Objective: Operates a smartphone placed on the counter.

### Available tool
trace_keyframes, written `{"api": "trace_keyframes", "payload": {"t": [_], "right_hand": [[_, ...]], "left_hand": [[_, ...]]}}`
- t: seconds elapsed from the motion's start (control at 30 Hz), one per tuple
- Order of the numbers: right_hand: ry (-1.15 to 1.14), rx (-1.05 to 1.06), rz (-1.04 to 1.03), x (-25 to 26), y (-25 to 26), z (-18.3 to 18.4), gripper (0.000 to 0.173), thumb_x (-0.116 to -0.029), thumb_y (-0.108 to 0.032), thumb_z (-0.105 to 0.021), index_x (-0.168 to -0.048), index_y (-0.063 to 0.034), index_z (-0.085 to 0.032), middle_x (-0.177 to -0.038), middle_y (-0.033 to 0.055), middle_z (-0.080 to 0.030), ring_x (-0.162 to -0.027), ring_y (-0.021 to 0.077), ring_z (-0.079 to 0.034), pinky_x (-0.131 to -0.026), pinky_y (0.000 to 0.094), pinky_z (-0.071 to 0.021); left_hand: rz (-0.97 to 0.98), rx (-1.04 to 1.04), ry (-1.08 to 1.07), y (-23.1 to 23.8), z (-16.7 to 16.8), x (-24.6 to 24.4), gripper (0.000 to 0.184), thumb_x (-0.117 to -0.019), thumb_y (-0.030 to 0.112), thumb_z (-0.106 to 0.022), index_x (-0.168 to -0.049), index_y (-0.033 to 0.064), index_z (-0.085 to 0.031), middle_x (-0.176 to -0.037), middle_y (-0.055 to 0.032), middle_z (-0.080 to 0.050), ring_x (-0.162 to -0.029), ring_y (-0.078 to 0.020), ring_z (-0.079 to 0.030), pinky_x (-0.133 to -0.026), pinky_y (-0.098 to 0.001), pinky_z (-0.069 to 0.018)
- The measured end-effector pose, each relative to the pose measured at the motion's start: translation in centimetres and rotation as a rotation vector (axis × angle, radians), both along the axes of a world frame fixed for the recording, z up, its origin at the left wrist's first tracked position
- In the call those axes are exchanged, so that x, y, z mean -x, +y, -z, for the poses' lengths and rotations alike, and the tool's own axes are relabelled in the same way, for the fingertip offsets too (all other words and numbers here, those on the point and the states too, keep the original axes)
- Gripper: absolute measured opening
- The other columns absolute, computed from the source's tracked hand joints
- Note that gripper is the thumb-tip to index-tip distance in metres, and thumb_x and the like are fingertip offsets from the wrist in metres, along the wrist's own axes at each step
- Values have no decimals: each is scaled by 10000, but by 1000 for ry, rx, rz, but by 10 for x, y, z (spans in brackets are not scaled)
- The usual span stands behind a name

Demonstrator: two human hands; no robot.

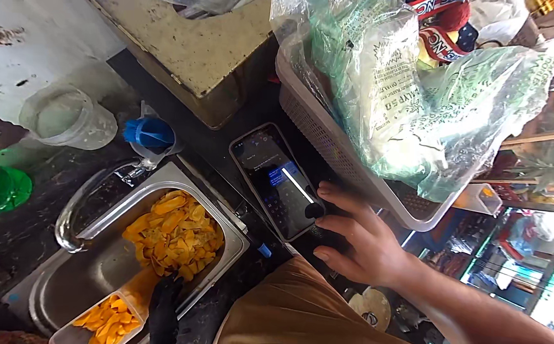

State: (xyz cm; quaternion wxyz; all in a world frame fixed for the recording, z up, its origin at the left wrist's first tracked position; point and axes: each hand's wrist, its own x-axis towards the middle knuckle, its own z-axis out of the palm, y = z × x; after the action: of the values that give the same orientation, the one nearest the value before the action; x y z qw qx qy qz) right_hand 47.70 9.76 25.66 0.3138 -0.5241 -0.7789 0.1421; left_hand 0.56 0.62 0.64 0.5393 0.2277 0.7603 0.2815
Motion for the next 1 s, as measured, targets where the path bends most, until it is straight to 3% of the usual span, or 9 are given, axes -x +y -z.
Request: {"api": "trace_keyframes", "payload": {"t": [0.33, 0.47, 0.9, 1.0], "right_hand": [[-41, 11, 30, 3, 1, 1, 371, -1018, -437, -599, -1219, -129, -642, -1463, 145, -555, -1440, 251, -465, -1166, 390, -441], [21, -12, 1, 3, 4, 0, 375, -1018, -413, -605, -1239, -114, -560, -1470, 151, -535, -1442, 268, -466, -1170, 415, -450], [32, -12, 0, 2, 2, 1, 373, -1013, -412, -616, -1219, -105, -565, -1452, 156, -553, -1423, 272, -490, -1158, 416, -464], [18, -13, 9, 3, 3, 0, 381, -1010, -420, -617, -1223, -108, -571, -1460, 153, -552, -1422, 266, -492, -1156, 409, -465]], "left_hand": [[-10, -21, 5, 1, -3, 0, 461, -1017, 311, -501, -1367, 14, -545, -1310, -147, -635, -1086, -210, -661, -919, -384, -552], [-25, -27, 10, 2, -6, -2, 450, -1024, 305, -486, -1357, 10, -549, -1321, -147, -632, -1088, -199, -660, -920, -385, -552], [-25, -22, -3, -4, 0, 0, 453, -1025, 308, -507, -1369, 17, -548, -1297, -152, -650, -1094, -216, -665, -919, -395, -558], [-77, 10, 1, 7, -20, -14, 415, -1047, 243, -500, -1382, 0, -536, -1310, -169, -640, -1112, -232, -659, -935, -407, -553]]}}
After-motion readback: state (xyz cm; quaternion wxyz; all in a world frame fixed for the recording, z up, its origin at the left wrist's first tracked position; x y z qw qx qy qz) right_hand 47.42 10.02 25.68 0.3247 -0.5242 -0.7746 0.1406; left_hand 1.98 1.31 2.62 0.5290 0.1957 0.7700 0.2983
